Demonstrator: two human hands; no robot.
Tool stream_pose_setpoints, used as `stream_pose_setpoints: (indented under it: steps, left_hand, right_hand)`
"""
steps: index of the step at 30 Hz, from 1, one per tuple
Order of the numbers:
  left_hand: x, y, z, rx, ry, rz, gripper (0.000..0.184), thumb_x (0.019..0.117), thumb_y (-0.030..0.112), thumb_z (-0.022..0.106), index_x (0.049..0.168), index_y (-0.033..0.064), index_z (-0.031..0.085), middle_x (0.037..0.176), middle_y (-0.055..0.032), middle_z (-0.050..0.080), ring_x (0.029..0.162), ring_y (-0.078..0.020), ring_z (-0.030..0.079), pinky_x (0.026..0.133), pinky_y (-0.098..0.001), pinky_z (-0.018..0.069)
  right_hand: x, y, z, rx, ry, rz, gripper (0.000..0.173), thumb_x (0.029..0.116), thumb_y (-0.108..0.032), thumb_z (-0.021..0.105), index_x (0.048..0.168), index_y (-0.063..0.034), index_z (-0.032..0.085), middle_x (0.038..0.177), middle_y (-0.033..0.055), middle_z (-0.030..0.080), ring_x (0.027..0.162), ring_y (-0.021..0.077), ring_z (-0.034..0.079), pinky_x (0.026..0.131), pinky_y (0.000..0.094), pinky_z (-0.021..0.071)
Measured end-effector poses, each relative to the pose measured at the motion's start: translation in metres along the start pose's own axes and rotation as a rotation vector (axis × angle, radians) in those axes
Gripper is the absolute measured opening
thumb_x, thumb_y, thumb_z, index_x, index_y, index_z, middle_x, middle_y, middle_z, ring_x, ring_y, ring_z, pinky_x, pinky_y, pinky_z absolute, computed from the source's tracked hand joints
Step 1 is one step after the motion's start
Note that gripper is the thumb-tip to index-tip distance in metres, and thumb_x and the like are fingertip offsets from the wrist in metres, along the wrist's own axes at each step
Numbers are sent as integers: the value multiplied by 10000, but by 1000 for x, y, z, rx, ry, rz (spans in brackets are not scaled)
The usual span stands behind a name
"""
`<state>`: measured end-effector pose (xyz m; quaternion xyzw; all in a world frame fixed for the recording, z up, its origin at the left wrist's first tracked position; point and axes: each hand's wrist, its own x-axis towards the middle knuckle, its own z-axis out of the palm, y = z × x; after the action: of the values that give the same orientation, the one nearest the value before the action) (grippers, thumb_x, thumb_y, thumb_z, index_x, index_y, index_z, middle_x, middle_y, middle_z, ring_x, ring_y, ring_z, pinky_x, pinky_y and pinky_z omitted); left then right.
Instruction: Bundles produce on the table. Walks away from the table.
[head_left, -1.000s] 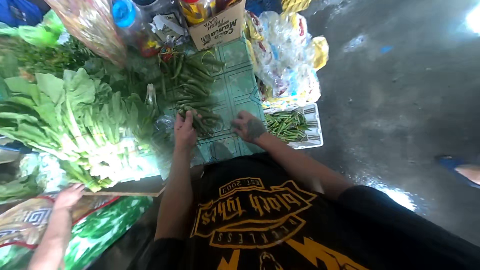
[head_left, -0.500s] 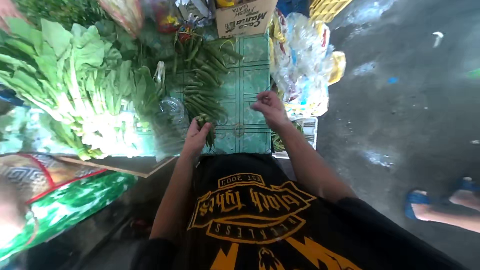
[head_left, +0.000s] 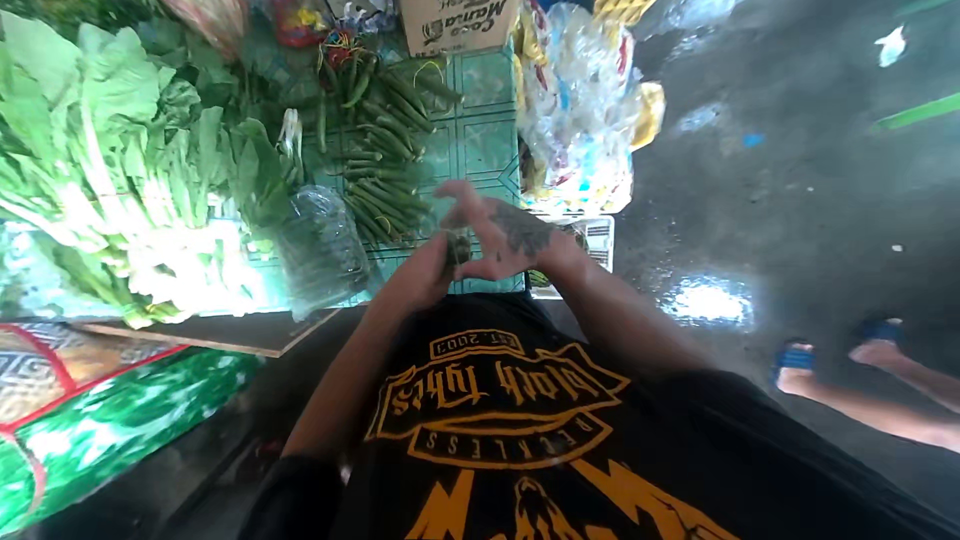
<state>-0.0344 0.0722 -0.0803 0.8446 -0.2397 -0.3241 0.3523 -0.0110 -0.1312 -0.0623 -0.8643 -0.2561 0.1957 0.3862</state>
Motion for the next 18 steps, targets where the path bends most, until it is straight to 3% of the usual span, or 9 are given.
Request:
stream_pose_setpoints:
  steps: [2, 4, 6, 8, 12, 14, 16, 18]
  left_hand:
    - [1, 9, -2, 57, -22, -15, 398, 922, 58, 692, 1285, 39, 531, 1061, -116, 676, 941, -236, 696, 842, -472, 601]
    - [-4, -3, -2, -61, 23, 10, 357, 965, 71, 628, 1304, 25, 526, 1061, -114, 678, 929, -209, 692, 840, -442, 599]
    - [-9, -19, 2, -301, 91, -27, 340, 1009, 172, 622, 1304, 32, 529, 990, -92, 697, 814, -172, 702, 753, -388, 624]
    - [-14, -23, 6, -566, 121, -108, 350, 1022, 218, 618, 1315, 49, 527, 940, -84, 706, 754, -175, 706, 697, -368, 630]
    - [-11, -25, 16, -751, 172, -150, 326, 1027, 192, 607, 1321, 71, 536, 927, -83, 707, 745, -181, 698, 682, -356, 618]
    - [-10, -25, 20, -999, 281, -120, 299, 1038, 170, 589, 1318, 79, 537, 961, -102, 694, 778, -201, 690, 707, -367, 612]
    - [-4, -21, 22, -1253, 429, -7, 333, 1011, 280, 646, 1286, 106, 575, 987, -96, 690, 815, -208, 693, 737, -394, 618]
    - [9, -11, 24, -1342, 592, 39, 439, 919, 330, 767, 1250, 100, 592, 1005, -94, 705, 839, -217, 710, 765, -423, 626]
  right_hand:
    - [8, -6, 3, -55, -128, 56, 1065, 666, -382, 890, 1528, -156, 307, 949, 67, 716, 827, 274, 712, 748, 563, 573]
    - [3, 5, 8, 101, -164, 75, 978, 749, -311, 885, 1520, -130, 312, 963, 84, 718, 844, 251, 726, 796, 507, 604]
    - [-10, 34, 26, 374, -40, 34, 844, 733, -263, 895, 1412, -76, 430, 874, 70, 734, 767, 198, 742, 742, 419, 647]
    - [-25, 51, 39, 555, -31, 52, 655, 730, -194, 892, 1255, -60, 525, 825, 50, 747, 736, 176, 746, 703, 382, 656]
    - [-33, 43, 41, 704, -106, 68, 511, 783, -187, 844, 1175, -53, 545, 860, 53, 745, 790, 171, 738, 760, 374, 635]
    - [-40, 45, 51, 1153, 60, -43, 342, 852, -260, 811, 1084, -123, 600, 853, 50, 733, 804, 178, 738, 765, 389, 638]
    - [-41, 41, 67, 1670, 311, -137, 142, 925, -306, 748, 1051, -265, 696, 908, -35, 734, 984, 204, 727, 985, 545, 569]
    - [-30, 31, 80, 1896, 524, -70, 117, 988, -389, 657, 1070, -330, 717, 1098, -63, 715, 1145, 197, 662, 1089, 527, 493]
